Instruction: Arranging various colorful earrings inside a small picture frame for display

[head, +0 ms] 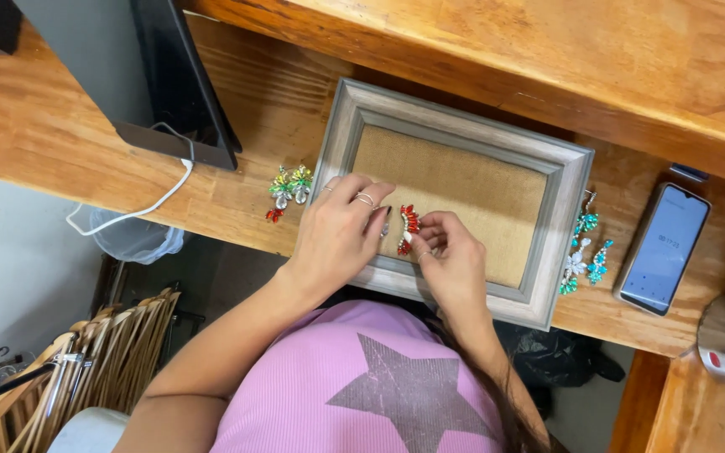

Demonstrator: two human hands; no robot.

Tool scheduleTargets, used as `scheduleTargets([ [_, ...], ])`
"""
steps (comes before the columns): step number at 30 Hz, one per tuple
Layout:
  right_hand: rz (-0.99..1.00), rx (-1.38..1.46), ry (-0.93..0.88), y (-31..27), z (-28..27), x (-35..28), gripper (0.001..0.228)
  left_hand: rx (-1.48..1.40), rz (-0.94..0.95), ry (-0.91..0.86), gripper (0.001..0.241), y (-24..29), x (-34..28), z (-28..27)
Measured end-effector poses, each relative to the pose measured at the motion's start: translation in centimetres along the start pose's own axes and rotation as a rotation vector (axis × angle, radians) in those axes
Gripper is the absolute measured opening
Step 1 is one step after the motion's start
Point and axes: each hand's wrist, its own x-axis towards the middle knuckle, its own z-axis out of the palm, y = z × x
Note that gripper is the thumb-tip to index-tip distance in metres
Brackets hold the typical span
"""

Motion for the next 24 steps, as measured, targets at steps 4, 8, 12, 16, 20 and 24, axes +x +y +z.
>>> scheduleTargets([
  [4, -0.081, -0.088, 0.061, 0.3, -0.6, -0.1, 0.025, 0.001, 0.044, -0.011, 0.027, 0.1, -0.4, 0.1],
  [8, -0.147, -0.019, 0.155, 0.0, -3.4, -0.8, 0.025, -0.029, 0.108, 0.078, 0.023, 0.2, -0.7, 0.3],
  [12, -0.144, -0.024, 0.537, 4.7, -9.6, -1.5, 0.016, -0.038, 0.137, 0.163, 0.019, 0.5, -0.8, -0.3],
  [16, 0.007, -0.226, 0.806, 12.1, -14.8, -0.6, 0.014, -0.039, 0.111, 0.145, 0.021, 0.3, -1.8, 0.1],
  [20, 0.098, -0.571, 0.743, 16.7, -15.6, 0.9, 0.018, 0.002, 0.069, 0.125, 0.021, 0.0, -2.4, 0.5],
  [24, 0.208, -0.634, 0.652, 20.2, -14.9, 2.8, 0.017, 0.007, 0.040, 0.131, 0.018, 0.3, -2.3, 0.2],
])
